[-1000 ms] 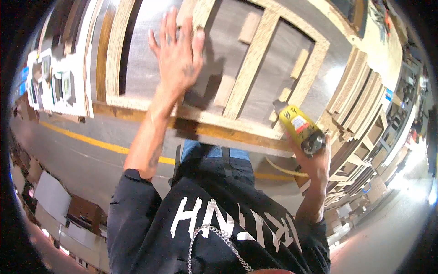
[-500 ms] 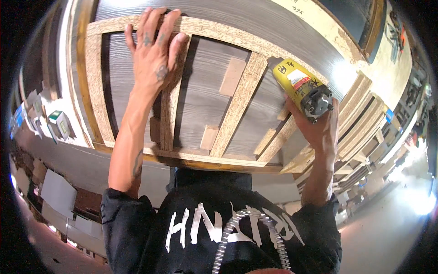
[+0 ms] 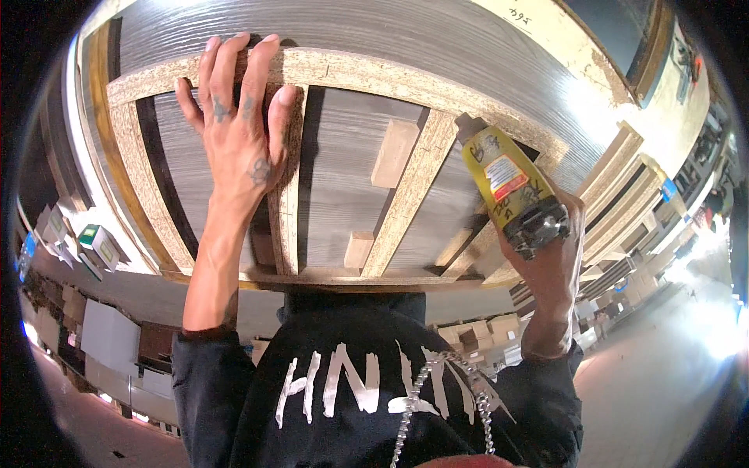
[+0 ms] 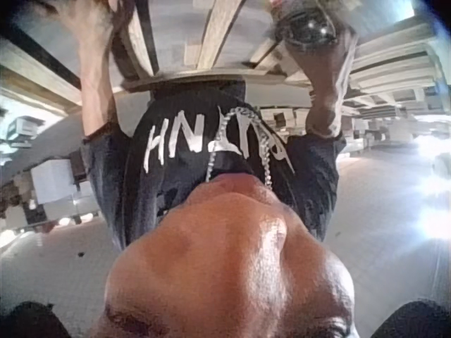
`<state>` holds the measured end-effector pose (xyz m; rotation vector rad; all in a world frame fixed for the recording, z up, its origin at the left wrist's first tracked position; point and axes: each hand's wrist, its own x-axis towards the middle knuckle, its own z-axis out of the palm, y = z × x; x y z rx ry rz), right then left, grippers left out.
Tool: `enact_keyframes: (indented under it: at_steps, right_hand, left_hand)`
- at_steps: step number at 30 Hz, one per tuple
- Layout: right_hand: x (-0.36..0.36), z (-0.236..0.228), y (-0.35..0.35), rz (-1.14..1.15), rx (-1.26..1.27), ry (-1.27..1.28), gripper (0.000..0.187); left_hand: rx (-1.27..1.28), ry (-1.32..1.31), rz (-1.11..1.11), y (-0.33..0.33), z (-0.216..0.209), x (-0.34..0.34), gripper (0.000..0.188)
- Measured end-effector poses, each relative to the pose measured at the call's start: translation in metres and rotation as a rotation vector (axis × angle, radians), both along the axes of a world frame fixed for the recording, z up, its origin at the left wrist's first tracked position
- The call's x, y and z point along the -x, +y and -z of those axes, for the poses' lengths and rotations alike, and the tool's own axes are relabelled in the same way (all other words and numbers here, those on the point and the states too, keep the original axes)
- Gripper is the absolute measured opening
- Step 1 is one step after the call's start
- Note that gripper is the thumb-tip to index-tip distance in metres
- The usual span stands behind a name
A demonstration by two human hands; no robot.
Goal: Assembling wooden furniture frames using a pneumatic nail gun in a workshop environment.
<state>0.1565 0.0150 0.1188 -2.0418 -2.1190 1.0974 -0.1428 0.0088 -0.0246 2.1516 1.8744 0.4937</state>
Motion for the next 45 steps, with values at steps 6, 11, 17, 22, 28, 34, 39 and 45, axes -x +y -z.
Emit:
enact_keyframes:
  at_steps: [6,11,17,22,28,34,39,45]
  right_hand:
    - [-0.006,0.007,0.008,0.017,0.156,0.039,0.046]
    - [-0.008,0.013,0.002,-0.007,0.088,0.063,0.045]
    - [-0.007,0.009,0.002,-0.032,0.16,-0.036,0.04]
    - [0.0,0.003,0.006,-0.055,0.135,0.043,0.035]
    - [0.004,0.002,0.009,-0.054,0.152,0.037,0.037]
    - [0.004,0.008,0.003,-0.05,0.113,0.013,0.041]
    - [0.003,0.008,-0.005,-0.32,-0.319,-0.172,0.05]
    - [0.054,0.003,-0.002,-0.197,-0.032,0.126,0.059]
  left_hand:
    - [-0.002,0.004,-0.008,0.001,-0.002,0.0,0.042]
    - [-0.009,-0.015,0.003,-0.001,-0.001,0.002,0.042]
    - [-0.014,-0.025,0.001,-0.001,0.0,0.002,0.043]
    - [-0.006,-0.009,-0.003,-0.001,-0.001,0.001,0.043]
    - [-0.011,-0.038,-0.024,0.0,-0.001,-0.001,0.042]
    - [-0.07,-0.047,-0.027,0.0,-0.001,0.001,0.04]
    - [0.05,0.133,0.048,0.006,-0.015,0.018,0.044]
    - [0.045,0.453,-0.216,0.044,-0.039,0.126,0.047]
